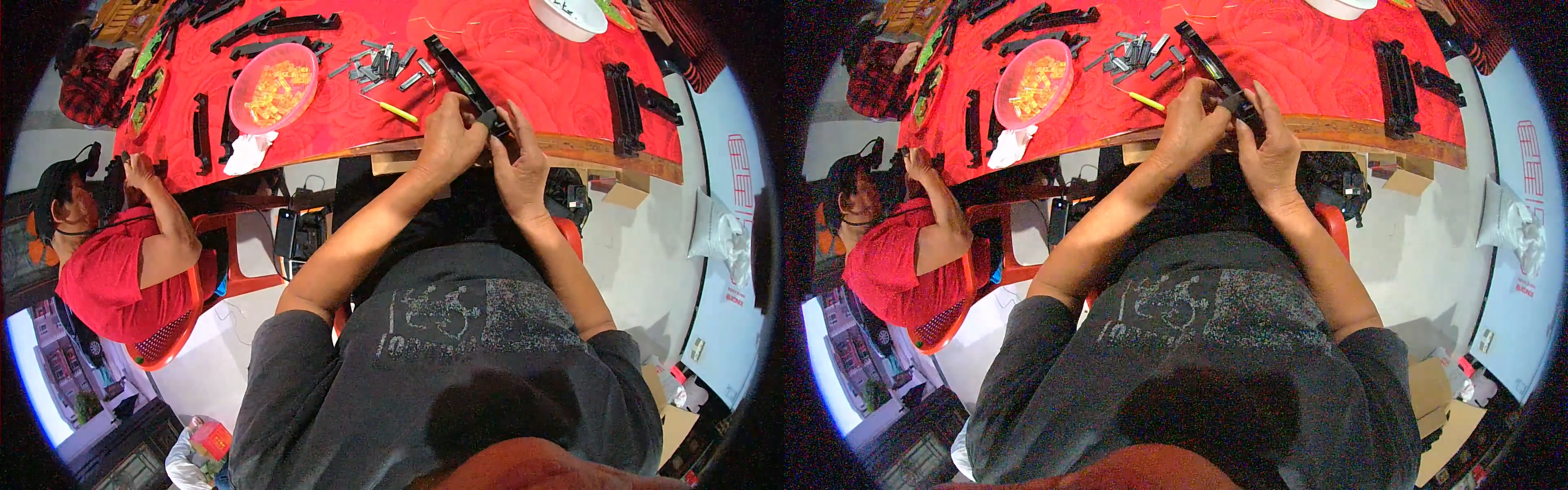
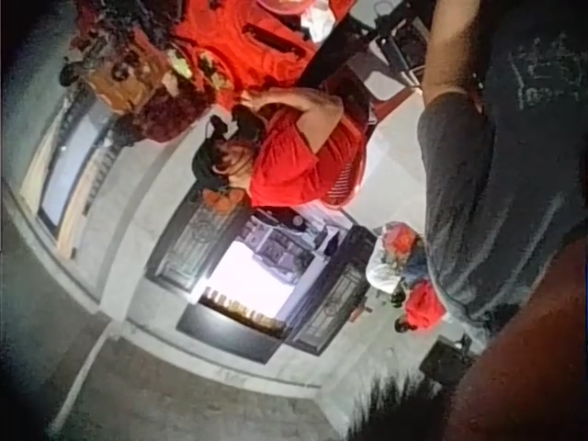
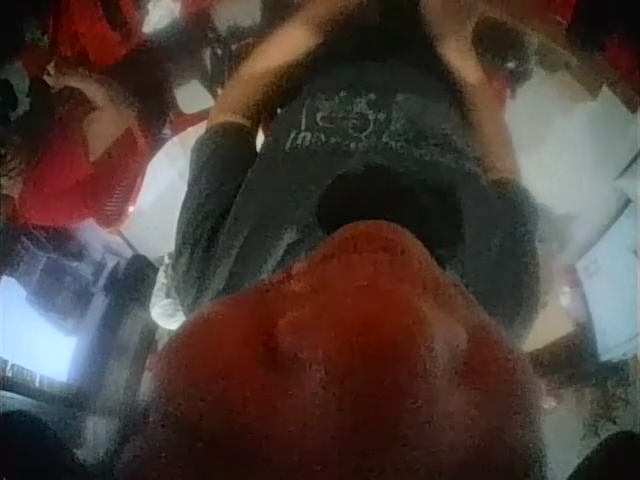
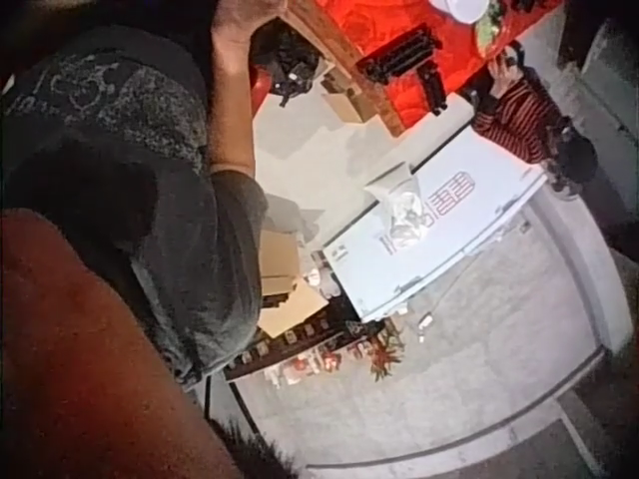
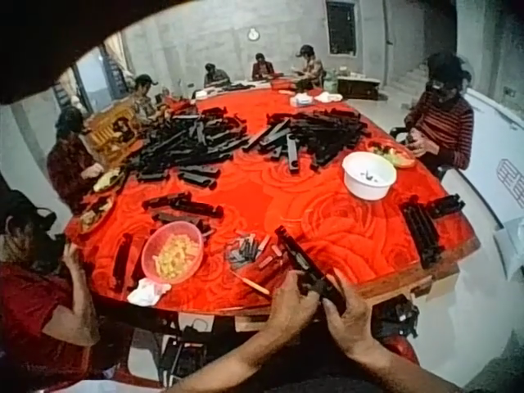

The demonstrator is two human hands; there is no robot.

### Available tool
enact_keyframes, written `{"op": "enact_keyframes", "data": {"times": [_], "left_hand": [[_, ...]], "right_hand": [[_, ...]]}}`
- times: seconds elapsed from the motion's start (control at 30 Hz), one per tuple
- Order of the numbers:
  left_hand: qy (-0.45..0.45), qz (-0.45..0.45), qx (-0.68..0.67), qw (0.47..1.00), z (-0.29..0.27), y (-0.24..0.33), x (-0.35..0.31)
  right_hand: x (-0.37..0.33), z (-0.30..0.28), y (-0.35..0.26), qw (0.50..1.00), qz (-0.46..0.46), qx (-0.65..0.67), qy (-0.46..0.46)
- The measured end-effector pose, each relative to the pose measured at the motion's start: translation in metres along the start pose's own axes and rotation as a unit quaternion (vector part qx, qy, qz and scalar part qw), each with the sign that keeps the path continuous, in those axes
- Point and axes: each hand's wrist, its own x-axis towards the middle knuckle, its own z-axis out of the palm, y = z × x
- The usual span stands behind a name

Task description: The person assembles a plastic toy gun from plastic components and small screws at a table. The assembly is performed with a small screwdriver.

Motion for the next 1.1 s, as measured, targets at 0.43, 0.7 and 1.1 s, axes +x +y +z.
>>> {"op": "enact_keyframes", "data": {"times": [0.43, 0.7, 1.1], "left_hand": [[-0.009, 0.098, 0.086, 0.991, -0.070, -0.011, -0.017], [0.196, 0.068, 0.065, 0.976, -0.198, -0.028, 0.024], [0.047, 0.036, 0.468, 0.882, -0.243, -0.066, 0.082]], "right_hand": [[0.000, 0.009, 0.007, 0.999, -0.035, -0.011, -0.010], [0.004, 0.008, 0.001, 0.998, 0.015, -0.011, -0.061], [0.008, 0.006, 0.005, 0.997, -0.013, -0.019, -0.072]]}}
